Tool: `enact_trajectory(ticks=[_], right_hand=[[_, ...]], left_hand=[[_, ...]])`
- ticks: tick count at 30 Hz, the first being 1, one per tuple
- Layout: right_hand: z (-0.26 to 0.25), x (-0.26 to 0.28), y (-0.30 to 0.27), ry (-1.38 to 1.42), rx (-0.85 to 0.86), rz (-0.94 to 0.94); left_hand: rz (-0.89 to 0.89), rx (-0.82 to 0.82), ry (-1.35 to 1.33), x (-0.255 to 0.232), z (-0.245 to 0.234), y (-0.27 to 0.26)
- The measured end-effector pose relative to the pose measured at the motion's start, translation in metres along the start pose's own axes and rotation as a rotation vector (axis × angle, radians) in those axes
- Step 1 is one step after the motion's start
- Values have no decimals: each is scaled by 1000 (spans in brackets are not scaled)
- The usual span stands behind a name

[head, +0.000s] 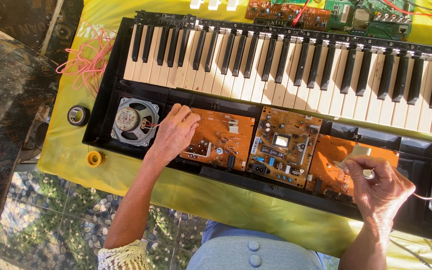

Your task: The person repairs the internal electronics of an electric piano by soldering wires to the circuit board. They use a soldering iron to connect wires to the board and speakers, and apply electrical tape to secure the connections.

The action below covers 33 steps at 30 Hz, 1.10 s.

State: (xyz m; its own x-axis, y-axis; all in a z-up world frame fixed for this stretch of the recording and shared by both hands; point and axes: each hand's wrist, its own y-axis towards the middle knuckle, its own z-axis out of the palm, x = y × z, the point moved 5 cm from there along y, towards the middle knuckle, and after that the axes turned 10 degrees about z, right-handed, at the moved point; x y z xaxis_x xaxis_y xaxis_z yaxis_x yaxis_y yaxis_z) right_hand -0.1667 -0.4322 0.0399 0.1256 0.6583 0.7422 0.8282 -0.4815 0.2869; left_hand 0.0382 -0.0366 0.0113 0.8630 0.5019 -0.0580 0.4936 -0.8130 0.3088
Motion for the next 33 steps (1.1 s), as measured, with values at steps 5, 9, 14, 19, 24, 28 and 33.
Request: enact_trajectory(ticks=[5,9,14,19,24,28,33], right_hand=[[-1,1,0,-1,2,5],[1,-2,0,-22,7,24],[1,0,1,-9,8,6],[1,-2,1,-19,7,-1],[0,-3,0,-19,6,-2],[-1,-6,1,-26,-6,-6],[-2,-1,1,-13,-8,-58]], left_hand=[[53,-43,89,-3,1,4],[43,-83,82,-3,-2,5],[56,-94,34,-3,1,6],[76,-122,-7,-3,5,6],[86,-97,-1,0,12,3],[99,-120,-40,-2,9,4],[-61,-46,-218,3,4,-4]])
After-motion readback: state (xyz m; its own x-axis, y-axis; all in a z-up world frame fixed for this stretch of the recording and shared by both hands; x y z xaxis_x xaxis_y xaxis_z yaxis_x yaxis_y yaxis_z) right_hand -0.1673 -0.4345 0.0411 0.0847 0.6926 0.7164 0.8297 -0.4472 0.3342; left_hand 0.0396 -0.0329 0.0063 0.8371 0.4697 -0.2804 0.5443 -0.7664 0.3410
